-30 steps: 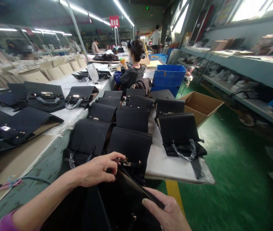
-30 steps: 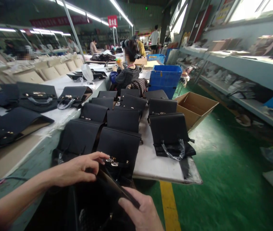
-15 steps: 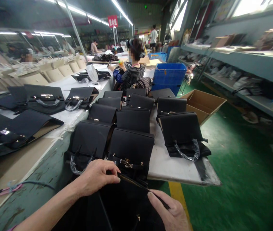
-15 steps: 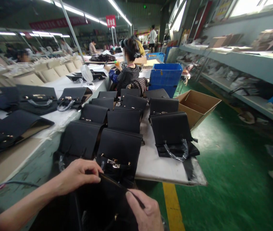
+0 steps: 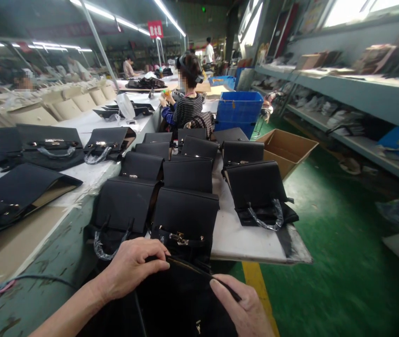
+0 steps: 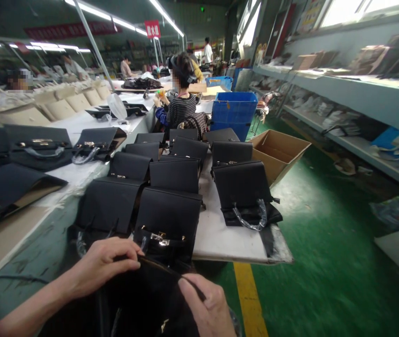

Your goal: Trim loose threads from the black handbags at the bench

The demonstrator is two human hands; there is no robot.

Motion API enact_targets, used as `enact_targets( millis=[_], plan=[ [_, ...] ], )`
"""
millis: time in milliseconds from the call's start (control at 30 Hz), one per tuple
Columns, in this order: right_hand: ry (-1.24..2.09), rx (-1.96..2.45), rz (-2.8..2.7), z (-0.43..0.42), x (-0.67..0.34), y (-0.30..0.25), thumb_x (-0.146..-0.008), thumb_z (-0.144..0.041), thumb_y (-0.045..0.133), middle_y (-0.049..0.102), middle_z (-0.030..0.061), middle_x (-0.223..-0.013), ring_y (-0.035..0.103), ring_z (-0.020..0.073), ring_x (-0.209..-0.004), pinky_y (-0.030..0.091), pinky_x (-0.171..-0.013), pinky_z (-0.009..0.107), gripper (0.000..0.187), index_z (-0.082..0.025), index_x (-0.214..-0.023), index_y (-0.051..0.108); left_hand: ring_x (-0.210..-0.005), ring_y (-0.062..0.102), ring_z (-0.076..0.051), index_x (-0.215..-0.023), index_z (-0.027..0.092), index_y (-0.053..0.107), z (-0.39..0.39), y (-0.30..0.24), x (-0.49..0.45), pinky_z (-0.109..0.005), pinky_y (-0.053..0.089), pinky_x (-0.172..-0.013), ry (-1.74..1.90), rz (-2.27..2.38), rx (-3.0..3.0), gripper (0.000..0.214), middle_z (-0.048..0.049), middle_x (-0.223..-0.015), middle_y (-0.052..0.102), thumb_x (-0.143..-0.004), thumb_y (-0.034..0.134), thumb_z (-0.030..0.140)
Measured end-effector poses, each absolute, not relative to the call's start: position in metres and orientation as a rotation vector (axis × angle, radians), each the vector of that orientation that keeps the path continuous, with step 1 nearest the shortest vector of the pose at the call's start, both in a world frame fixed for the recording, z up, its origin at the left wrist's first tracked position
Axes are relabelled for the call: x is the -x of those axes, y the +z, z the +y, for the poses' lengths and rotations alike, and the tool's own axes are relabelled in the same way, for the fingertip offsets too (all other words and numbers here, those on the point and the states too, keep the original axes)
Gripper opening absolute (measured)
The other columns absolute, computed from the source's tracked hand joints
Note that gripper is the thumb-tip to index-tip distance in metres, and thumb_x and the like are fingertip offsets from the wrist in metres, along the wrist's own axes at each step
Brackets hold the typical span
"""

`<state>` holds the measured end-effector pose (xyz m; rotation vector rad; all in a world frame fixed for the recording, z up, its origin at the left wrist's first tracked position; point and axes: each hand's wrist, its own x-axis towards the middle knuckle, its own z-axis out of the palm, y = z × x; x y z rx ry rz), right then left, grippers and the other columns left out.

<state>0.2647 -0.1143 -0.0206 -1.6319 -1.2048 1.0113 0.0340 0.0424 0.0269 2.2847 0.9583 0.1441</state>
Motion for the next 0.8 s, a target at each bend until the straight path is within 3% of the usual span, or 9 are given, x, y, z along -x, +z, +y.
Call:
enact_targets(
  millis=[133, 233, 467, 667, 800],
  plan=[
    [1.164, 1.590, -1.262, -0.111, -0.275, -0.021, -0.092, -0.037, 0.058, 0.076, -0.0002, -0.096, 0.070, 0.0192, -0.091, 0.054, -0.082, 0.023, 0.025, -0.025, -0.108, 0.074, -0.091, 0.065, -0.017, -0.079, 0.025, 0.070, 0.042, 0.026, -0.039, -0.024, 0.043, -0.082, 0.097, 0.979, -2.300, 0.015, 0.0043, -0.099, 0.074, -0.088, 0.064, 0.036],
    [1.030, 1.677, -1.355, -0.109, -0.280, -0.025, -0.085, -0.030, 0.068, 0.074, 0.0009, -0.107, 0.068, 0.0214, -0.099, 0.053, -0.090, 0.029, 0.028, -0.025, -0.112, 0.070, -0.093, 0.065, -0.018, -0.079, 0.025, 0.070, 0.043, 0.028, -0.042, -0.024, 0.044, -0.083, 0.083, 0.965, -2.309, 0.016, 0.0037, -0.100, 0.074, -0.088, 0.063, 0.037],
    [0.607, 1.657, -1.583, -0.109, -0.273, -0.020, -0.084, -0.014, 0.063, 0.065, 0.0008, -0.095, 0.065, 0.0185, -0.087, 0.052, -0.077, 0.028, 0.015, -0.024, -0.095, 0.061, -0.110, 0.061, -0.020, -0.076, 0.025, 0.072, 0.049, 0.036, -0.035, -0.025, 0.040, -0.098, 0.001, 0.812, -2.235, 0.016, 0.0026, -0.124, 0.067, -0.085, 0.068, 0.037],
    [0.527, 1.547, -1.675, -0.105, -0.266, -0.016, -0.089, -0.010, 0.055, 0.062, 0.0032, -0.101, 0.062, 0.0183, -0.092, 0.051, -0.080, 0.029, 0.017, -0.023, -0.098, 0.061, -0.116, 0.058, -0.020, -0.075, 0.024, 0.072, 0.050, 0.040, -0.028, -0.026, 0.039, -0.101, -0.013, 0.756, -2.185, 0.013, 0.0024, -0.131, 0.063, -0.084, 0.071, 0.033],
    [0.541, 1.540, -1.667, -0.101, -0.261, -0.011, -0.090, -0.012, 0.056, 0.062, 0.0017, -0.093, 0.061, 0.0172, -0.086, 0.049, -0.076, 0.028, 0.011, -0.022, -0.088, 0.060, -0.116, 0.059, -0.019, -0.075, 0.024, 0.071, 0.049, 0.041, -0.027, -0.024, 0.039, -0.100, -0.001, 0.743, -2.177, 0.013, 0.0028, -0.130, 0.063, -0.084, 0.071, 0.034]
  ],
)
